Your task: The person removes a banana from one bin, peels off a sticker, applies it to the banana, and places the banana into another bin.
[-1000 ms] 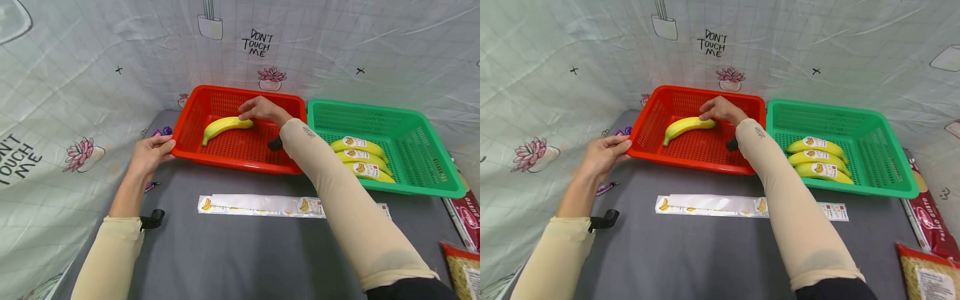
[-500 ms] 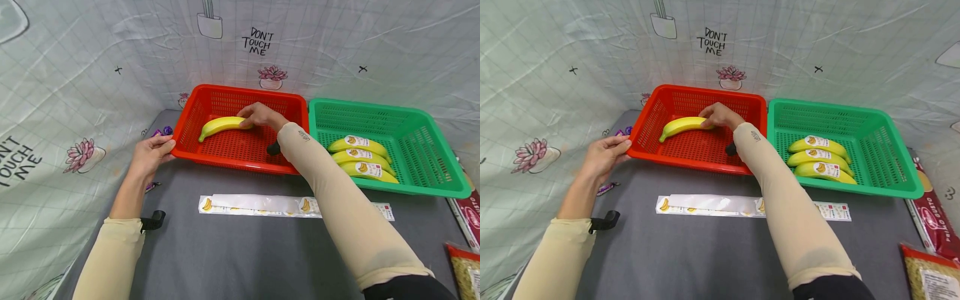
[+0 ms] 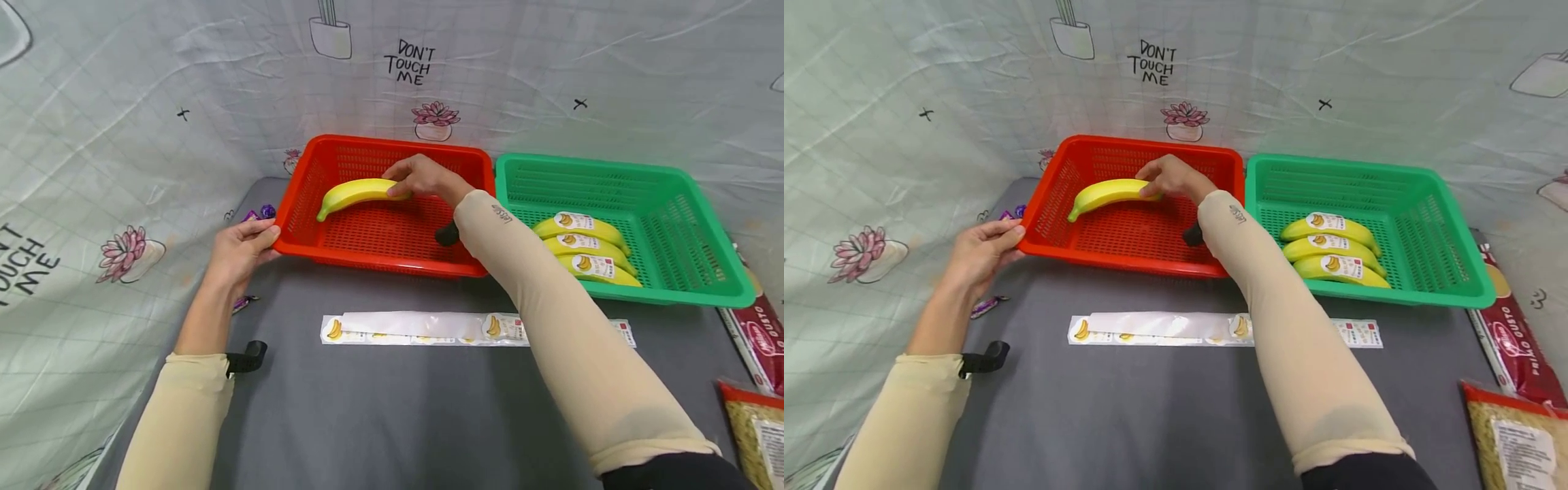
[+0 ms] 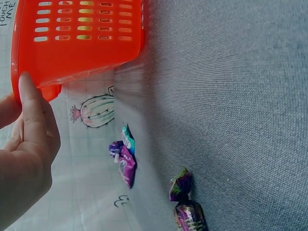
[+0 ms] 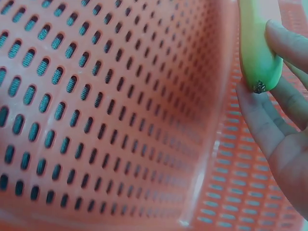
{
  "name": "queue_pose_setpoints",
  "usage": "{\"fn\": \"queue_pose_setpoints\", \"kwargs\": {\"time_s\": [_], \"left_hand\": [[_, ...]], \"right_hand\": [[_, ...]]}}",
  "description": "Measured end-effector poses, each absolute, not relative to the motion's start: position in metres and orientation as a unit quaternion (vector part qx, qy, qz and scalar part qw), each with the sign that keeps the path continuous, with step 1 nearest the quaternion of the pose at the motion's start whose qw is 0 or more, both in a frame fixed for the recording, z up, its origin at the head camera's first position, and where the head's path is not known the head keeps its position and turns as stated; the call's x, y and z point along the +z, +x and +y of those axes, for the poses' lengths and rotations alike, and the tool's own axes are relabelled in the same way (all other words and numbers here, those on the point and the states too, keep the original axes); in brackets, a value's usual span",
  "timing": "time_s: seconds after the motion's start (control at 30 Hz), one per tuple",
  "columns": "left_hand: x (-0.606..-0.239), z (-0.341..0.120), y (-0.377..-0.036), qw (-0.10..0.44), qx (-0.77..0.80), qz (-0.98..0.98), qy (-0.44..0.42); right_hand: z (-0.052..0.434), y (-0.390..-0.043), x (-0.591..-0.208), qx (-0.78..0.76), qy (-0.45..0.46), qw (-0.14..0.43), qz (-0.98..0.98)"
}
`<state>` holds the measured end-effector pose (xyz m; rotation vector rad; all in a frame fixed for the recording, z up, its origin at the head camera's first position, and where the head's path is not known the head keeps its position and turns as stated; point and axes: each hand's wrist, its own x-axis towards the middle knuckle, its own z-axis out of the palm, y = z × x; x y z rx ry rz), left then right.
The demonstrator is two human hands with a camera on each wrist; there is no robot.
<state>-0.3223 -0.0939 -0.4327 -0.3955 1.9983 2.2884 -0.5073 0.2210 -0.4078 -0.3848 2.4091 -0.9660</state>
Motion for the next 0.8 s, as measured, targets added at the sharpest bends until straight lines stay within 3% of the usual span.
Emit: {"fn": "queue_pose_setpoints", "kwargs": {"time_s": [0.43, 0.8], "left_hand": [[-0.436, -0.099, -0.327, 0.037, 0.771, 0.619, -0.147], [-0.434, -0.125, -0.342, 0.030, 0.745, 0.640, -0.184]], "right_hand": [[0.256, -0.466, -0.334, -0.405, -0.191, 0.188, 0.874], [0.314, -0.387, -0.300, -0.439, -0.205, 0.121, 0.867]]}}
